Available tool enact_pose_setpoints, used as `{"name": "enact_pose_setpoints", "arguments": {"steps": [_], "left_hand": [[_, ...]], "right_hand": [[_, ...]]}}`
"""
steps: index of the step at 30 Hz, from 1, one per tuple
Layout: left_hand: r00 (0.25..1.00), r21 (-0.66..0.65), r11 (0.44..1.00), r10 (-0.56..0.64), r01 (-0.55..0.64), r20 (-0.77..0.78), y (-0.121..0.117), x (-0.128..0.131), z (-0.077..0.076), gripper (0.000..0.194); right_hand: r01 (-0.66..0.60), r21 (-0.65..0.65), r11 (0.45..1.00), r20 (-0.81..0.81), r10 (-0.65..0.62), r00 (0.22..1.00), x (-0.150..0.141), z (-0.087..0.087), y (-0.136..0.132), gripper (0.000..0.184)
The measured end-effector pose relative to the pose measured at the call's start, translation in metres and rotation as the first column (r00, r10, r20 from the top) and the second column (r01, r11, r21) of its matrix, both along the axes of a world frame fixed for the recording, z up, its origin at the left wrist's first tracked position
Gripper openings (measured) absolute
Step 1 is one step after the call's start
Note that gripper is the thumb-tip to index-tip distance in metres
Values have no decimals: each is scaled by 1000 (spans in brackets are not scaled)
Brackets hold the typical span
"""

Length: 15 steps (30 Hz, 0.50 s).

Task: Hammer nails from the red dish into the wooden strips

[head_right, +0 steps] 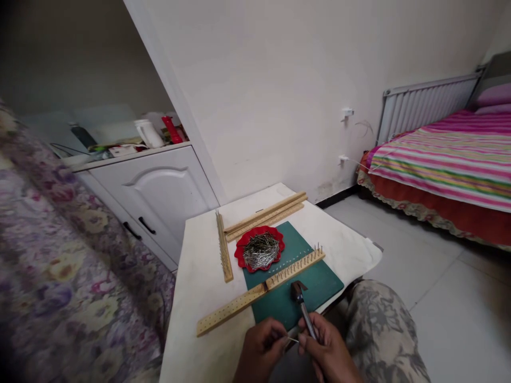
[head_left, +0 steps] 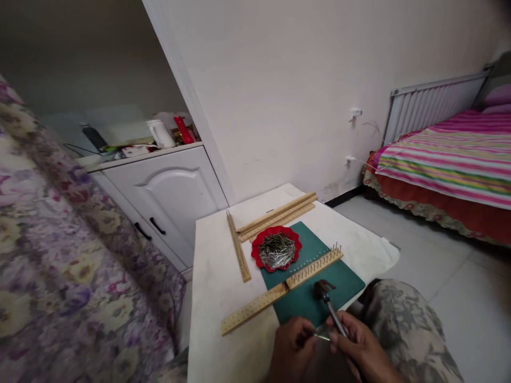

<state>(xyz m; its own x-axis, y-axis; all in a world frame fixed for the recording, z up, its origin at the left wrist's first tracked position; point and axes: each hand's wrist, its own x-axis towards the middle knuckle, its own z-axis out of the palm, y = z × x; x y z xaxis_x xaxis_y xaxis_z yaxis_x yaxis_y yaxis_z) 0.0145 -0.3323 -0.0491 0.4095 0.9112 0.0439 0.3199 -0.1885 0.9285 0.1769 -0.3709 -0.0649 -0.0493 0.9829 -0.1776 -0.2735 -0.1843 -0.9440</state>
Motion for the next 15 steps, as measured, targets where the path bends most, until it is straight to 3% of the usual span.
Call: {"name": "enact_pose_setpoints", "arguments": {"steps": [1, 3, 5, 7, 9, 11, 14, 15], "left_hand": [[990, -154, 988, 52, -32, 129, -1, 4, -1, 10], [916, -420, 908, 179, -13, 358, -3, 13, -6, 22], [819, -561, 828, 306, 22, 485, -8, 23, -12, 31], [756, -612, 790, 379, 36, 533, -12, 30, -16, 33], [741, -607, 793, 384, 41, 551, -13, 31, -17, 31], [767, -551, 835, 354, -1, 535, -6, 24, -12, 27], [866, -314, 925, 330, -215, 376, 16, 5, 3, 21], [886, -209, 931, 353, -300, 300, 26, -1, 9, 20]], "right_hand": [[4, -6, 1000, -15, -4, 1000, -1, 1, 0, 35], [40, 8, 999, -59, -40, 997, -2, 3, 1, 35], [82, 29, 996, -94, -79, 992, -4, 4, 1, 35], [96, 34, 995, -96, -92, 991, -5, 4, 1, 35], [84, 14, 996, -63, -83, 995, -5, 4, 0, 36], [93, -1, 996, -31, -93, 995, -4, 3, -1, 36], [106, -17, 994, -3, -106, 994, -3, 3, -3, 36], [107, -20, 994, -1, -107, 994, -3, 3, -3, 36]]}}
